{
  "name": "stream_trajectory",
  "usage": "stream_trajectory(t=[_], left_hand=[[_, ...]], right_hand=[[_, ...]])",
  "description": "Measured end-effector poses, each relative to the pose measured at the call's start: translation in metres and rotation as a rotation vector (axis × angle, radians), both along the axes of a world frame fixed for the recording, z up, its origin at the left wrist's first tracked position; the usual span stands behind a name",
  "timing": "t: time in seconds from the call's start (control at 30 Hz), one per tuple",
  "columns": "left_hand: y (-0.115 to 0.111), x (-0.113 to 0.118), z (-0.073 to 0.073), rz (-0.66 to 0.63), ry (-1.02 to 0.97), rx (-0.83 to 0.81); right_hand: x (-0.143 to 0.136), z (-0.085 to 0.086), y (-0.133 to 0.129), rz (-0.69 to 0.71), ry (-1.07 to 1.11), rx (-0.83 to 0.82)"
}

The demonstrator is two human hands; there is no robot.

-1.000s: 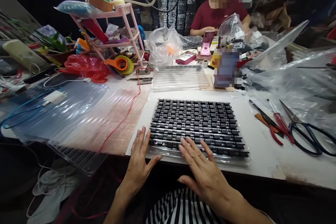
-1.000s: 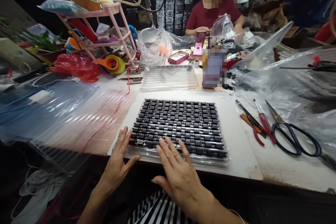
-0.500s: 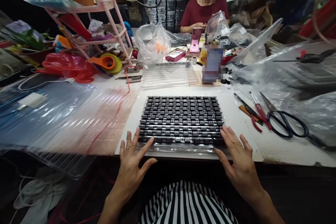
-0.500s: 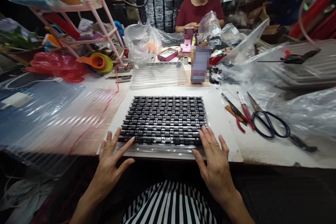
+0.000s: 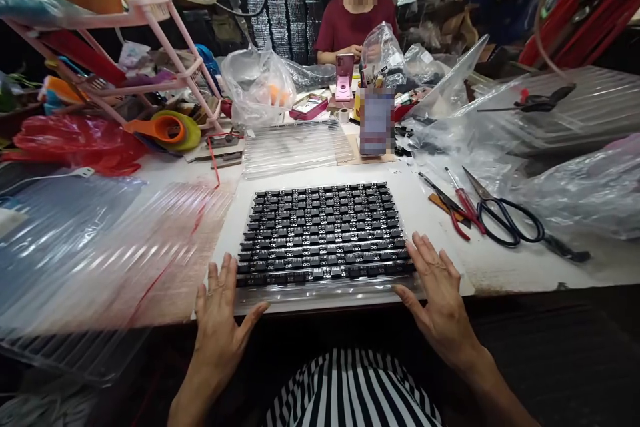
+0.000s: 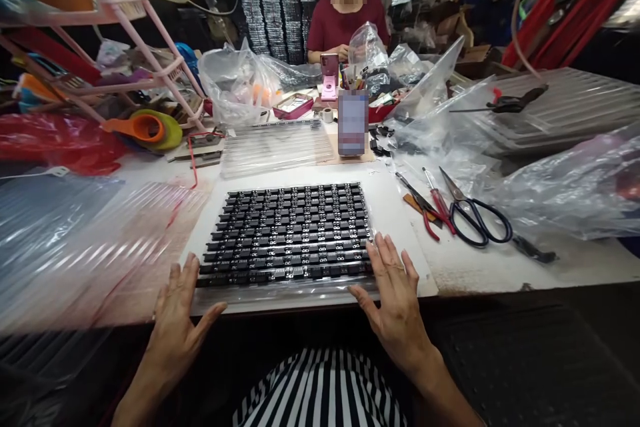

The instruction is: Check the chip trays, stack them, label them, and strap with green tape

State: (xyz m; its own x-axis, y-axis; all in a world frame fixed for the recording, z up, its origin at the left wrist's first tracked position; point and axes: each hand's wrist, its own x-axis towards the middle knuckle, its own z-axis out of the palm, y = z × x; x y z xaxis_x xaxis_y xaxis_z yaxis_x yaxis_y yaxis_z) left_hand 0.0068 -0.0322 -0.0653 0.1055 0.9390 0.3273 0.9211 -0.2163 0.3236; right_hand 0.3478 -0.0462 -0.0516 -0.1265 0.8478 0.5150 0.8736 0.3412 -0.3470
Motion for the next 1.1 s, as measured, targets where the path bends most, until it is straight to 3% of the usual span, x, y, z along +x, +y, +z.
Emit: stream_trajectory(t=[0.13,0.23,0.43,0.6,0.77,0.87,1.0,1.1], left_hand=[[-0.002,0.004,0.003,-0.013,-0.003,-0.033],[-0.002,0.003,0.006,0.016,-0.029,-0.018],[0.012,0.001,0.005,0.025,-0.061,-0.018],[0.020,0.000,0.005,-0.051,-0.066,-0.071],[0.040,-0.013,0.013,0.019,-0.119,-0.035],[0.060,-0.017,0.013,0.005,-0.167,-0.128],[0.073,-0.017,0.008,-0.090,-0.169,-0.215],[0.066,-0.013,0.013,-0.077,-0.162,-0.124]], right_hand=[[-0.006,0.007,0.003,0.118,0.016,0.000],[0.001,0.010,0.010,0.092,0.056,0.036],[0.071,-0.001,0.049,-0.253,0.021,0.123],[0.121,-0.011,0.090,-0.325,-0.262,-0.131],[0.126,-0.005,0.120,-0.336,-0.395,-0.265],[0.122,0.000,0.136,-0.383,-0.413,-0.334],[0.121,0.005,0.154,-0.427,-0.308,-0.393],[0.127,0.012,0.157,-0.469,-0.145,-0.354]])
